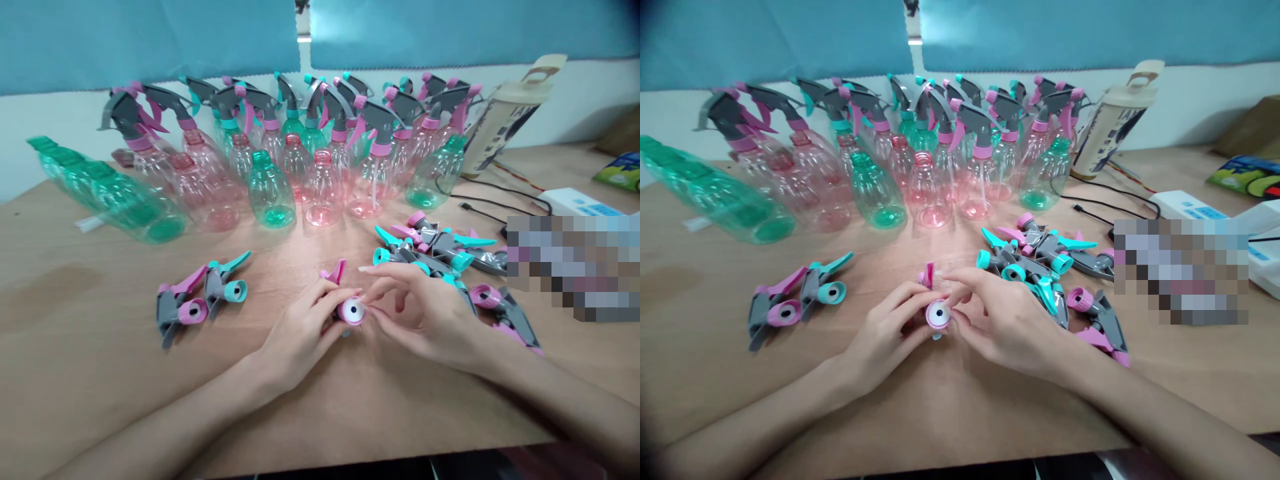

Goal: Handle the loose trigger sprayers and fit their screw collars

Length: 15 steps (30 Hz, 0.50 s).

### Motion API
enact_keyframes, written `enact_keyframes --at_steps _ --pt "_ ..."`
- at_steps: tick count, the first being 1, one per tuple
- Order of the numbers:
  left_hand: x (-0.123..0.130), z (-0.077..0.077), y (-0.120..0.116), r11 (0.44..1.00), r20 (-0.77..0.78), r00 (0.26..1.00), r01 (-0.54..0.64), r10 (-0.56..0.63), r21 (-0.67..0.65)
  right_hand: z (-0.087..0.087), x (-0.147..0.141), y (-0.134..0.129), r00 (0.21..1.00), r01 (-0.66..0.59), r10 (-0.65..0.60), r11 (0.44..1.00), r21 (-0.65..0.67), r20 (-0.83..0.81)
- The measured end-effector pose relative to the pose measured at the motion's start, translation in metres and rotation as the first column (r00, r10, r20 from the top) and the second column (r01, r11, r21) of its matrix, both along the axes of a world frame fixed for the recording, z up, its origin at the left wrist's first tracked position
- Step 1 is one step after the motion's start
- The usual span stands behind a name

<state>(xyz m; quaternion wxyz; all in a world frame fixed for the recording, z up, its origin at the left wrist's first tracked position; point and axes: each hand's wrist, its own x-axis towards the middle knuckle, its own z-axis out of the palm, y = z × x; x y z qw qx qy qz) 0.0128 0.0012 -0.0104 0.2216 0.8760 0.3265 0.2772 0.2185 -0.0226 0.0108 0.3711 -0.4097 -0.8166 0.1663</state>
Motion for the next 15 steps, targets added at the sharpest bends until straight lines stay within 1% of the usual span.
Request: enact_keyframes --at_steps 2,3,8,15 --pt "0.0001 0.0004 0.0004 1.0 -0.002 1.0 -0.008 0.008 -0.003 0.001 0.0002 0.0012 1.0 0.003 -0.003 1.0 0.017 0.028" --pt "0.0002 0.0004 0.0006 1.0 0.001 1.0 -0.012 0.012 -0.004 0.0016 0.0002 0.0018 0.999 0.007 -0.007 1.0 0.003 0.042" --pt "0.0008 -0.0003 0.0016 1.0 0.008 1.0 -0.018 0.018 -0.011 0.0033 -0.0009 0.0036 0.996 0.019 -0.009 0.992 -0.121 0.084" --pt "0.0012 0.0006 0.0016 1.0 0.015 1.0 -0.01 0.01 -0.002 0.0 -0.0002 0.0055 0.998 0.003 0.005 0.992 -0.126 0.061"
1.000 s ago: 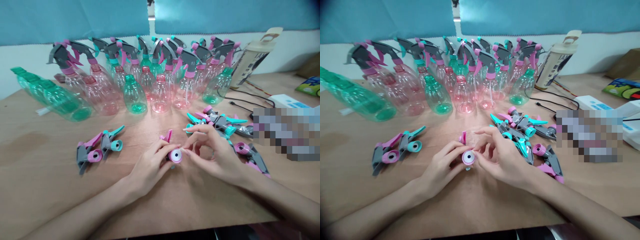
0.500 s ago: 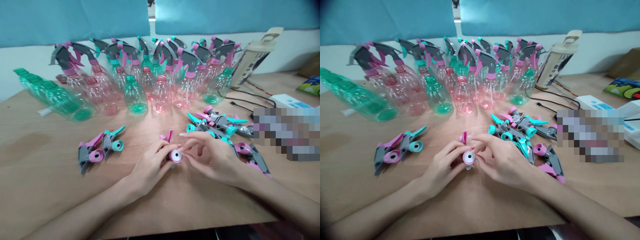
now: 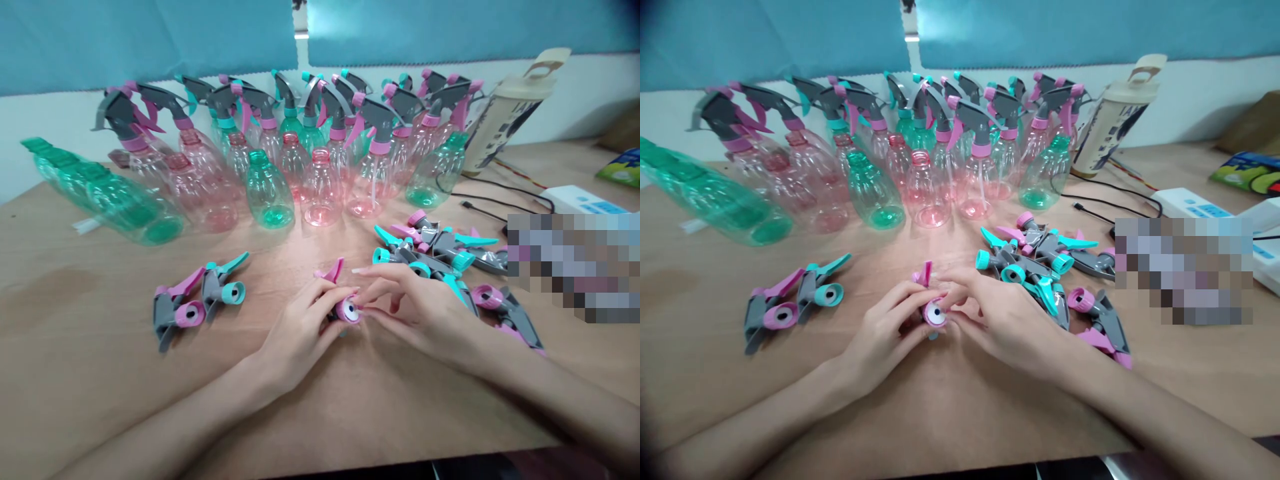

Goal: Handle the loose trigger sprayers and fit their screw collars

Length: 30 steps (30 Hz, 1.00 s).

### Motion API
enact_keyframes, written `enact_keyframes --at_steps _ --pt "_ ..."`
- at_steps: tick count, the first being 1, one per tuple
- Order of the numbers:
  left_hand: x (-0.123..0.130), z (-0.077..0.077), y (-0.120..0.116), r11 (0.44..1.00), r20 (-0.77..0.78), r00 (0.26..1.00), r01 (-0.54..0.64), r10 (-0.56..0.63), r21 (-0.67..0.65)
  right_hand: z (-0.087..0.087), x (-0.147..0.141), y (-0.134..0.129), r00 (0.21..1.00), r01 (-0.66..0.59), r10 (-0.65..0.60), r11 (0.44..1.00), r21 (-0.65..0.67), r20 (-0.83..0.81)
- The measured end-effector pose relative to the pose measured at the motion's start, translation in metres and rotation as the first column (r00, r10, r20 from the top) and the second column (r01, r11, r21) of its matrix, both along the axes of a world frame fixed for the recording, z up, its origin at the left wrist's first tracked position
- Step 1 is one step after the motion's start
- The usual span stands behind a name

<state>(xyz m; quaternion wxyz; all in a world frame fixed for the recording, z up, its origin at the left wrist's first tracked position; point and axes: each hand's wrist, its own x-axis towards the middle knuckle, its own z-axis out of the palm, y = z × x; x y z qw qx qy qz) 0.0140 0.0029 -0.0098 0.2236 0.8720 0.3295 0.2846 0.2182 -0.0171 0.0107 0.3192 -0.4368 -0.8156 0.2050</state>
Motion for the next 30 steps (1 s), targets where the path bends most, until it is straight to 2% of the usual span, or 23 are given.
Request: enact_keyframes --at_steps 7,15,22,30 --pt "0.0 -0.001 0.002 1.0 0.001 1.0 -0.008 0.008 0.002 -0.007 -0.004 0.001 0.999 -0.005 0.005 1.0 -0.004 -0.044" --pt "0.001 -0.001 0.001 0.999 0.0 0.999 -0.037 0.037 -0.024 -0.012 -0.005 0.004 0.997 -0.013 0.017 0.998 0.057 -0.076" --pt "0.001 -0.001 0.002 1.0 0.023 1.0 -0.008 0.009 -0.029 -0.015 -0.011 0.004 0.987 -0.025 0.039 0.995 0.093 -0.158" --pt "0.0 -0.001 0.001 0.998 0.034 0.999 0.035 -0.033 -0.048 -0.015 -0.011 0.001 0.995 0.001 0.016 0.983 0.184 -0.095"
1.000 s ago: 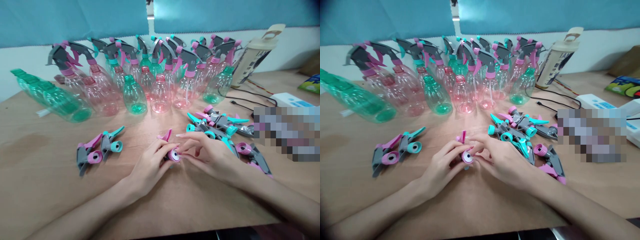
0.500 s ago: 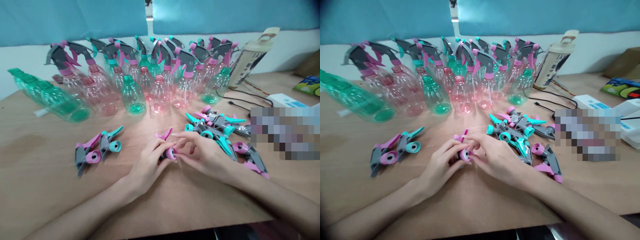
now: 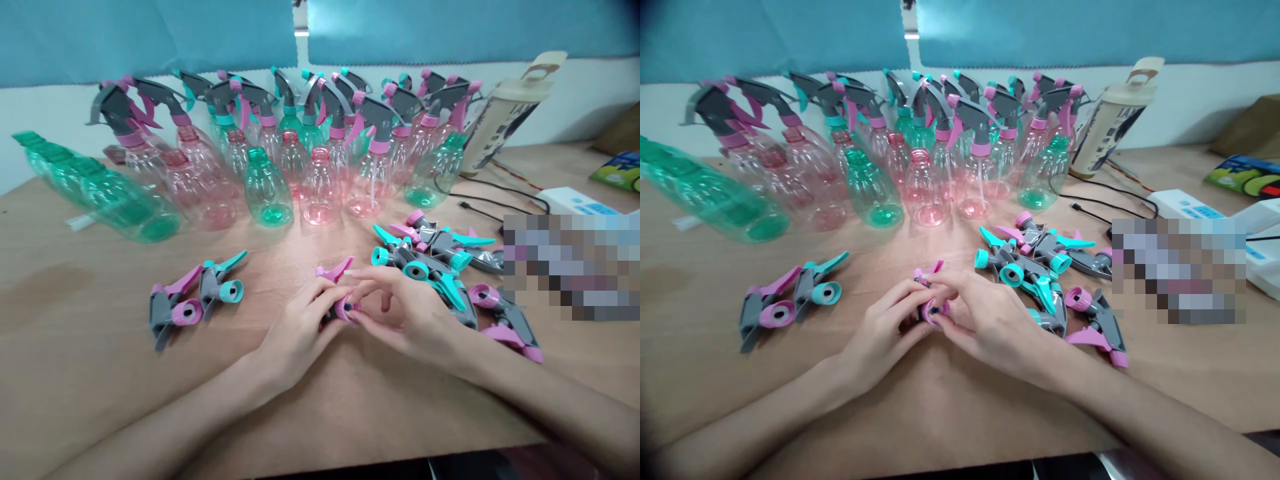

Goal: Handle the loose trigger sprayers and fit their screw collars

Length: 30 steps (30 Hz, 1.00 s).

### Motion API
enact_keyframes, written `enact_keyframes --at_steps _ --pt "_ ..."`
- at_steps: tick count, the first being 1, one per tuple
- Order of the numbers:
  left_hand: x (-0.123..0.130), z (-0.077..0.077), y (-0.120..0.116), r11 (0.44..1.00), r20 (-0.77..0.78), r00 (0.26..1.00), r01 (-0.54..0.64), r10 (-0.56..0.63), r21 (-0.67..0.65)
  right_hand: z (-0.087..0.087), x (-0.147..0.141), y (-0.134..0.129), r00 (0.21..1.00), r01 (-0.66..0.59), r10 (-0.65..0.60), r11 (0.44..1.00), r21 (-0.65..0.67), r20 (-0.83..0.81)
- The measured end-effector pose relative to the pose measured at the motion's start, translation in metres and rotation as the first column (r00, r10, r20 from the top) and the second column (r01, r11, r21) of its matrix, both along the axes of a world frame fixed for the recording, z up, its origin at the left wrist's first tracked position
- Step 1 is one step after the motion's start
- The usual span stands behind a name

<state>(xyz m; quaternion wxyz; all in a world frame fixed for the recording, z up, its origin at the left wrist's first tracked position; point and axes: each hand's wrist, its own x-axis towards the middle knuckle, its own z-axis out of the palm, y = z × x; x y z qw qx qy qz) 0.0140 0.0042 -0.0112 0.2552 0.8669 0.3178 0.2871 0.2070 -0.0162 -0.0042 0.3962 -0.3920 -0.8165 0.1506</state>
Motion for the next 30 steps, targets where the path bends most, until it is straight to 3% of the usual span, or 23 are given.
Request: enact_keyframes --at_steps 10,14,23,30 --pt "-0.001 0.001 0.0 0.998 -0.022 0.999 -0.04 0.041 0.04 0.012 0.005 0.001 0.994 0.02 -0.008 0.993 -0.114 0.106" --pt "0.001 0.004 -0.001 0.997 0.005 0.997 -0.078 0.078 0.004 0.01 0.003 -0.001 0.998 0.02 -0.013 0.992 -0.124 0.054" --pt "-0.001 0.0 -0.002 1.0 0.064 0.998 -0.006 0.007 -0.015 -0.001 -0.007 -0.011 0.99 0.07 -0.091 0.979 -0.191 -0.104" --pt "-0.001 0.004 0.0 0.999 0.037 0.999 -0.035 0.035 -0.017 0.006 -0.001 -0.008 0.991 0.101 -0.107 0.992 -0.079 -0.077"
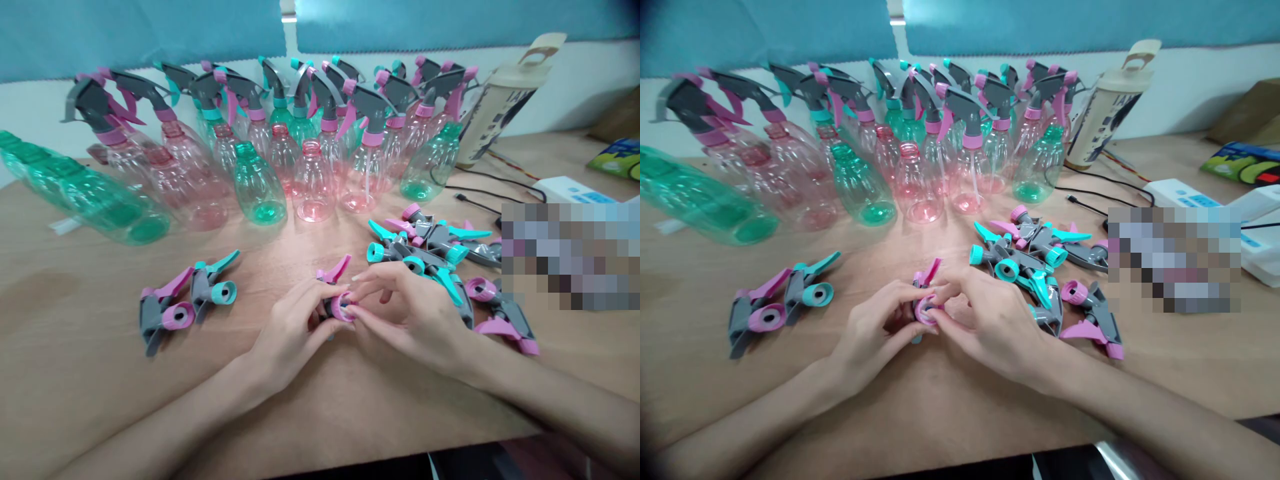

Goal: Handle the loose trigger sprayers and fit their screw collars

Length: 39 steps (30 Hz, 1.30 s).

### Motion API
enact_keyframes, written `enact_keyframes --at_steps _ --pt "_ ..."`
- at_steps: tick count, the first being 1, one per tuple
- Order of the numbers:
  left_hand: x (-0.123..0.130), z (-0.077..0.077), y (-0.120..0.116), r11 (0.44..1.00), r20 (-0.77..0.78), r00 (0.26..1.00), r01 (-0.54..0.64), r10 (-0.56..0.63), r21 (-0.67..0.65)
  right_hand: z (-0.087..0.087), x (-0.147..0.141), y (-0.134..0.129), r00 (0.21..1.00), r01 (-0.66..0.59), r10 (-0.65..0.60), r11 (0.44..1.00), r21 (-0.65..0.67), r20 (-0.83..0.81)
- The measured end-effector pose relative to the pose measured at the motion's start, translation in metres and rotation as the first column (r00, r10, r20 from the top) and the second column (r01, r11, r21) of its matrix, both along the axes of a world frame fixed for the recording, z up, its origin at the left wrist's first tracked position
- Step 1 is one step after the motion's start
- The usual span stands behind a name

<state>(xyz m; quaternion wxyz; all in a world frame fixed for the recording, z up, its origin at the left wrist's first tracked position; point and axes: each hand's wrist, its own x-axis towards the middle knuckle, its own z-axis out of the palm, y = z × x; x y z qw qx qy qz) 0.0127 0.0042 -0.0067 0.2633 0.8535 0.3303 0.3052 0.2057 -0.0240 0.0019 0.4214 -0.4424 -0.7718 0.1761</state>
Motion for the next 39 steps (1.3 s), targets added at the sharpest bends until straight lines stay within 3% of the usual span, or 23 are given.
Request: enact_keyframes --at_steps 6,11,24,31,39 --pt "-0.0005 0.0014 0.0007 1.0 -0.029 1.0 0.001 -0.001 0.023 0.0078 0.0092 0.005 0.981 -0.073 0.08 0.996 -0.047 0.177" --pt "0.0 -0.0007 0.0013 0.998 -0.04 0.998 0.039 -0.037 0.05 0.0066 0.0104 0.0061 0.961 -0.112 0.096 0.993 0.047 0.259" --pt "-0.001 -0.0012 0.0026 0.998 0.003 0.999 0.053 -0.053 -0.014 0.0046 0.0045 0.0052 0.996 -0.052 0.043 0.993 0.11 0.077" --pt "-0.0015 -0.0002 0.0015 1.0 -0.001 1.0 0.012 -0.012 0.003 0.0092 0.011 0.0066 0.99 -0.131 0.121 0.977 0.169 0.069" --pt "-0.002 0.0008 0.0017 1.0 -0.012 1.0 0.011 -0.011 0.003 0.0109 0.0108 0.0093 0.968 -0.236 0.22 0.962 0.135 0.124"
